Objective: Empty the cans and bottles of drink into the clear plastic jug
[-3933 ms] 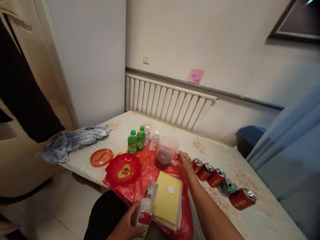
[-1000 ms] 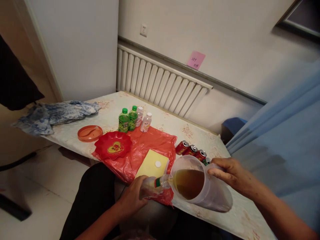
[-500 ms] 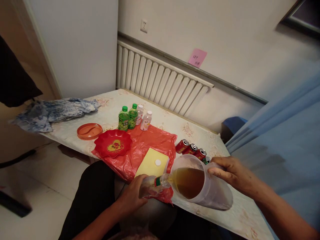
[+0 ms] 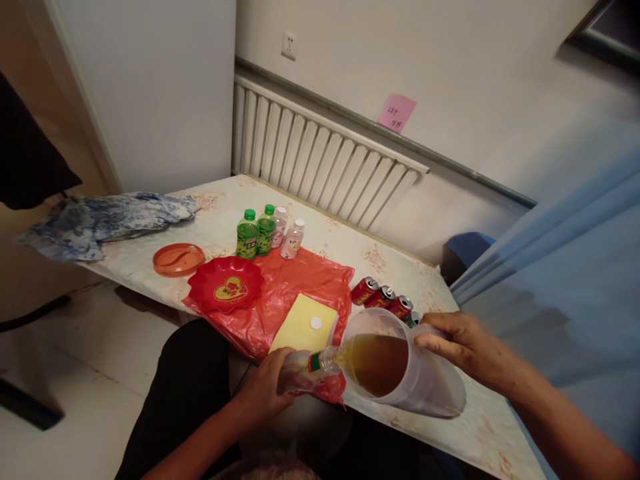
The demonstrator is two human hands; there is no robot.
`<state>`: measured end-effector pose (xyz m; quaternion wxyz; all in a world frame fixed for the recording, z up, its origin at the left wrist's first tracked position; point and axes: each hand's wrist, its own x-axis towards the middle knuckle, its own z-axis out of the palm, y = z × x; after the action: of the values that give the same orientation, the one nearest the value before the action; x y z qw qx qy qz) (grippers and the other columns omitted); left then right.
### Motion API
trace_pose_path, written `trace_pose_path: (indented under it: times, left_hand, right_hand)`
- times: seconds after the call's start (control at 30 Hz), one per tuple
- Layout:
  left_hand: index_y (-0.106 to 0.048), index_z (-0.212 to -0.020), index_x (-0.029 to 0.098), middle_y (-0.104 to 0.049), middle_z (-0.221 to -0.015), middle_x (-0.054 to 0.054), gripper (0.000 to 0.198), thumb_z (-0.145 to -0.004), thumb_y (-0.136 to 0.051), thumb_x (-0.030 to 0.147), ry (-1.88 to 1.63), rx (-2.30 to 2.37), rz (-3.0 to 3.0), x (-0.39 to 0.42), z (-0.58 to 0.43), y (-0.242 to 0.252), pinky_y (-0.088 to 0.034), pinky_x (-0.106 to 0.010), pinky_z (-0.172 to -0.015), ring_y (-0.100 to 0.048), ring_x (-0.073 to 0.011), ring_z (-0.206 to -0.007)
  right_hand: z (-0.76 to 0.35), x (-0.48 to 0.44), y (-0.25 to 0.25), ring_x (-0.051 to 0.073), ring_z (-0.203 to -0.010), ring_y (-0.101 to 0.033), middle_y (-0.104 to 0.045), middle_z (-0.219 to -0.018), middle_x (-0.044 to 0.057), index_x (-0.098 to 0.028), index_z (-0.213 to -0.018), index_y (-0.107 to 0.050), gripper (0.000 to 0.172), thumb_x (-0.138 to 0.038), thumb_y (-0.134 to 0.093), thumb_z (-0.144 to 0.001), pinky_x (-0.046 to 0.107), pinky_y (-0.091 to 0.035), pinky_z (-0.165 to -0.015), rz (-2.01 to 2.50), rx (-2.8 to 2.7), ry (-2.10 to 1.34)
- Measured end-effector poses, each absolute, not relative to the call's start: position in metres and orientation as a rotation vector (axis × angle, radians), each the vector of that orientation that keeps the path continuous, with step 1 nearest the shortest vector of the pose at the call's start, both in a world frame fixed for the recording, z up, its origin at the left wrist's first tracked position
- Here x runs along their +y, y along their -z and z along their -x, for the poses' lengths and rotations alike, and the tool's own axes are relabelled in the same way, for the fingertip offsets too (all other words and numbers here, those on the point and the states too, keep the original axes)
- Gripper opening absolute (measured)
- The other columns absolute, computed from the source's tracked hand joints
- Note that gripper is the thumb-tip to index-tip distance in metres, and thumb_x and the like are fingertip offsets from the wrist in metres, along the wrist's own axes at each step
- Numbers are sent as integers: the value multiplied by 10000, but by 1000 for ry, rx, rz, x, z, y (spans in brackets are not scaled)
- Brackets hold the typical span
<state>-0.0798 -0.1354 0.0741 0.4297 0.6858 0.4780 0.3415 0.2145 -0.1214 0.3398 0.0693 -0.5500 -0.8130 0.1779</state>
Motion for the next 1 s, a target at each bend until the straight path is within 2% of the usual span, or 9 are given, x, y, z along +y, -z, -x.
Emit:
trace_pose_path:
  times: [0.57,1.0]
  left_hand:
    - [-441,-1261,231,-572,-1265,-79,620,-686,-672,232,-841,1170,-1717,-137,81,-72,-422,-387,-1015,-542,-271,-1183]
    - [-424,-1271,238,-554,-1287,-75,635,-687,-672,214,-843,1159,-1711,-137,82,-65,-415,-383,-1019,-529,-266,-1195]
  right_hand:
    - [-212,-119,-340,114,-520,-377,-414,-550,-36,-201,-581,-479,493,-602,-492,-869,255,-286,-504,1642,-2465,-539]
    - [-213,-119,-337,110,-529,-360,-412,-566,-35,-198,-604,-478,494,-606,-472,-883,252,-276,-507,1648,-2490,-533]
